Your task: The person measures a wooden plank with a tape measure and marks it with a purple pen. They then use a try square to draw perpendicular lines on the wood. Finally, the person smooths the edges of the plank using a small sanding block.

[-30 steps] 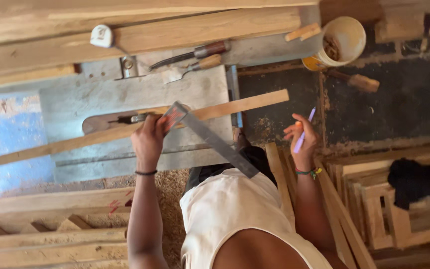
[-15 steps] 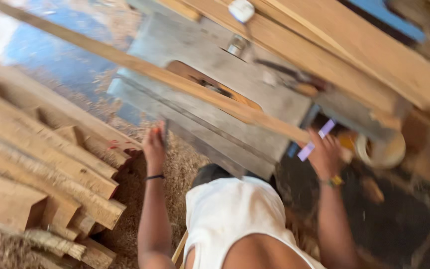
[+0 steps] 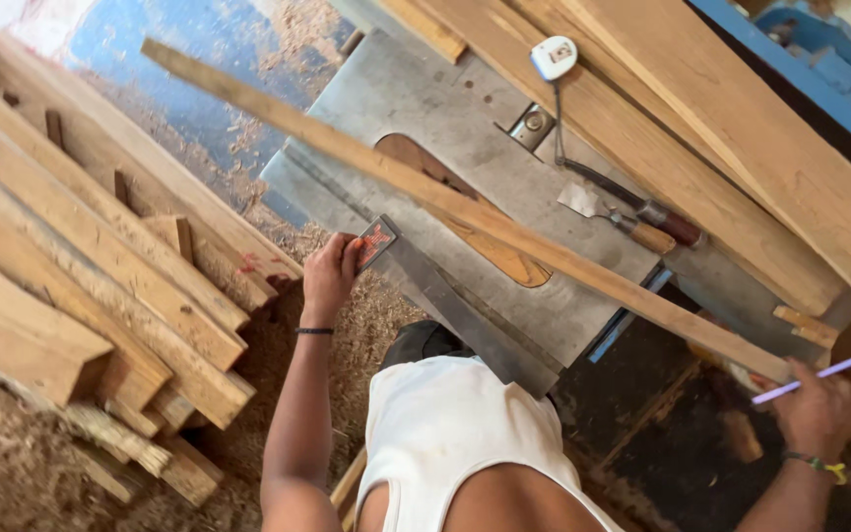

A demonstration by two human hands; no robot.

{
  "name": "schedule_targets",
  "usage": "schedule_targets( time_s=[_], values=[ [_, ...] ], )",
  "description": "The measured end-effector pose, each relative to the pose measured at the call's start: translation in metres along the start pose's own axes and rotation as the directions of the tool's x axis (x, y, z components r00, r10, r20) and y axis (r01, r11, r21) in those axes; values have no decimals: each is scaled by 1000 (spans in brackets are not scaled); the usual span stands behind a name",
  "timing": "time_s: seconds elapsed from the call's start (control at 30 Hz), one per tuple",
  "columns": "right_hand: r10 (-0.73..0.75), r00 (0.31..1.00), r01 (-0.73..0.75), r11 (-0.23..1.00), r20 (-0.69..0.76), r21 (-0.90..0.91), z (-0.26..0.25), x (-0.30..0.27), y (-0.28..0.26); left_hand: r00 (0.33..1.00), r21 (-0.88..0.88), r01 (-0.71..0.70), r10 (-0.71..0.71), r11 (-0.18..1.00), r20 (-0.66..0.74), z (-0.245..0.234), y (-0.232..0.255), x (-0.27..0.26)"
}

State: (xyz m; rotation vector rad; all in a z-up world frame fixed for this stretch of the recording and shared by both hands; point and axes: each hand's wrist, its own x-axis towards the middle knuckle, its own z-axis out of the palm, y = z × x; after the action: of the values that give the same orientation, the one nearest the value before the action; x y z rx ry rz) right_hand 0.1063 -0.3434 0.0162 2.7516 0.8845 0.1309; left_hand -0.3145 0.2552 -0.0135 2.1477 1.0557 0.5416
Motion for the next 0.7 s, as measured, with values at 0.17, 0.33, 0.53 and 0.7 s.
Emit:
schedule_targets(
  time_s=[0.17,0.33,0.53,0.7],
  values=[
    [114,991,-127,969,-74,-210,4,-28,19,986,98,-143,134,985,96,-8,15,39],
    [182,957,-131,966,-225,223,-5,-50,-34,938,38,-320,311,947,154,-30,24,76],
    [330,917,-109,748,-224,654,-60,-22,-227,810,108,-512,437,852,390,-22,5,179],
    [312,922,-71,718,-229,693,-115,1,-377,710,36,-635,565,771,420,4,-8,243]
  ],
)
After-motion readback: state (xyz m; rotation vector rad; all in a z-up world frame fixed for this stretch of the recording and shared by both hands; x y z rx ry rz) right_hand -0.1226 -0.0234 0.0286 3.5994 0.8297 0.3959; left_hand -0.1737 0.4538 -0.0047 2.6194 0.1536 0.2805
